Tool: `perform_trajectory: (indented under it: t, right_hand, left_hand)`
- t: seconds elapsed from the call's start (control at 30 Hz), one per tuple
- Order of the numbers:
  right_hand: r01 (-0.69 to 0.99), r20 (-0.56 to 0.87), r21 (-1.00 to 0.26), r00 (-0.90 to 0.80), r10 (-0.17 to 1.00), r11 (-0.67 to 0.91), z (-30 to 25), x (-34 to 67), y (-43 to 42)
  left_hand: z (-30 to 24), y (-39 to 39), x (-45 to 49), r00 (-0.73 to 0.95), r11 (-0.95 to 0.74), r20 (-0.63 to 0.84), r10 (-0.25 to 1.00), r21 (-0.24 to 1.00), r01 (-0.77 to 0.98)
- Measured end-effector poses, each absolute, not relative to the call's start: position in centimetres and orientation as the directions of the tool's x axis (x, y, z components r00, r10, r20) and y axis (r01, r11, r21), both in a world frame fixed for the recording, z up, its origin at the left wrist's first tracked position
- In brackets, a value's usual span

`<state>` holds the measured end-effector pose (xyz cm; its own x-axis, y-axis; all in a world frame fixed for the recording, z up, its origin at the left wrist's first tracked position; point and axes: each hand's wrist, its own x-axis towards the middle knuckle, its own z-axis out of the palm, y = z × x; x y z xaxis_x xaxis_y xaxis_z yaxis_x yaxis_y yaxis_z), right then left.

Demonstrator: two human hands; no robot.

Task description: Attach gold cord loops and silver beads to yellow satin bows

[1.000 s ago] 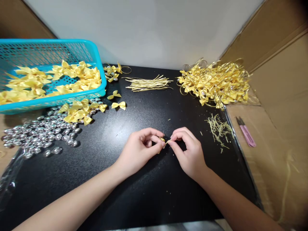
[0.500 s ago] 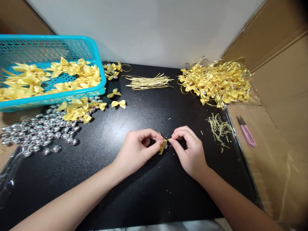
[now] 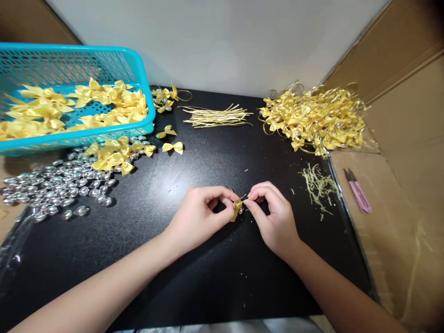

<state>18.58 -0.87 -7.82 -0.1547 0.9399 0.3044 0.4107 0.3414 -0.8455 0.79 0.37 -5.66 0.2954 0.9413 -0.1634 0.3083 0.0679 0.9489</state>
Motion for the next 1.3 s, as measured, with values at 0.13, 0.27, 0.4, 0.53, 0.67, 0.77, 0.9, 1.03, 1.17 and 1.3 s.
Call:
perform_trajectory:
  t: [0.13, 0.27, 0.4, 0.53, 0.67, 0.77, 0.9, 1.03, 1.17, 1.3]
  right_hand:
    - [0.411, 0.289, -0.851, -0.155, 0.945, 0.328, -7.82, 18.53, -0.84]
    - [0.402, 0.267, -0.863, -0.151, 0.952, 0.306, -7.77, 18.53, -0.84]
    - [0.398, 0.253, -0.868, -0.158, 0.955, 0.296, -7.76, 18.54, -0.86]
    - [0.396, 0.237, -0.874, -0.156, 0.959, 0.28, -7.79, 18.54, -0.91]
    - [0.389, 0.22, -0.883, -0.152, 0.964, 0.263, -7.77, 18.57, -0.95]
    - [0.386, 0.205, -0.888, -0.153, 0.967, 0.249, -7.75, 18.59, -0.94]
    - [0.377, 0.192, -0.895, -0.158, 0.969, 0.239, -7.72, 18.6, -0.89]
    - [0.373, 0.18, -0.899, -0.159, 0.971, 0.228, -7.72, 18.62, -0.86]
    - [0.367, 0.168, -0.905, -0.162, 0.972, 0.217, -7.75, 18.65, -0.8]
    - [0.366, 0.155, -0.907, -0.166, 0.974, 0.207, -7.7, 18.72, -0.78]
  left_hand:
    - [-5.67, 0.34, 0.59, 0.297, 0.06, -0.183, 0.937, 0.923, 0.38]
    - [-5.43, 0.43, 0.43, 0.329, 0.072, -0.218, 0.919, 0.912, 0.404]
    - [-5.34, 0.49, 0.48, 0.33, 0.049, -0.208, 0.921, 0.901, 0.43]
    - [-5.27, 0.42, 0.59, 0.31, 0.011, -0.163, 0.937, 0.898, 0.439]
    - [-5.12, 0.41, 0.59, 0.315, -0.02, -0.129, 0.94, 0.903, 0.429]
    - [-5.13, 0.49, 0.56, 0.32, -0.033, -0.119, 0.94, 0.901, 0.432]
    - [-5.21, 0.59, 0.54, 0.335, -0.051, -0.108, 0.936, 0.899, 0.435]
    - [-5.17, 0.59, 0.4, 0.346, -0.071, -0.096, 0.933, 0.894, 0.442]
    - [-5.06, 0.67, 0.19, 0.368, -0.088, -0.096, 0.925, 0.887, 0.454]
    - [-4.95, 0.83, 0.01, 0.392, -0.098, -0.1, 0.915, 0.885, 0.455]
